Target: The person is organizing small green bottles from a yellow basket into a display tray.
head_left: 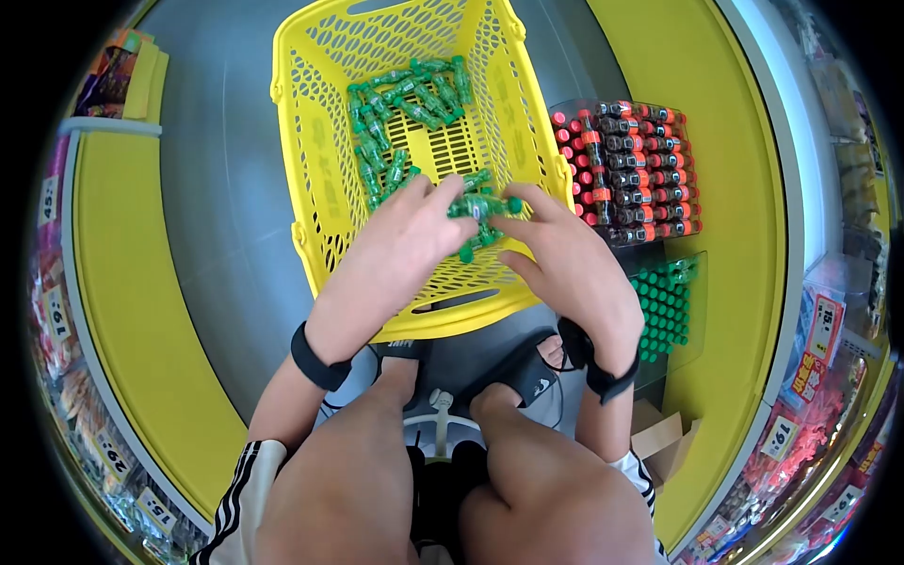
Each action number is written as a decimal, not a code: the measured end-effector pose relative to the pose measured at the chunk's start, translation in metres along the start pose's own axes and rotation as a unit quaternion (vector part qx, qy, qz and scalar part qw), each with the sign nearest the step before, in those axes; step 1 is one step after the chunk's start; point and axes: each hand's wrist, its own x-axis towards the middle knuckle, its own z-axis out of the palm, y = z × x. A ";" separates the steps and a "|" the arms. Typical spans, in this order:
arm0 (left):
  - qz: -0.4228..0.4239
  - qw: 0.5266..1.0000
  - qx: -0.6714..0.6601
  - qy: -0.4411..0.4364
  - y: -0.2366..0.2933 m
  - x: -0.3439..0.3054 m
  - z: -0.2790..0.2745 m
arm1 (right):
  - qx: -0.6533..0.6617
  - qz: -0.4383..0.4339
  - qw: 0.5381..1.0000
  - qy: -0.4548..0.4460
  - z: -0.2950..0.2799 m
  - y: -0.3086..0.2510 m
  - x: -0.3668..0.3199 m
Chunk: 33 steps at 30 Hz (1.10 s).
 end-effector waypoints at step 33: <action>0.259 0.961 -0.080 -0.060 0.158 0.086 0.076 | 0.068 0.199 0.946 0.245 -0.001 0.068 -0.201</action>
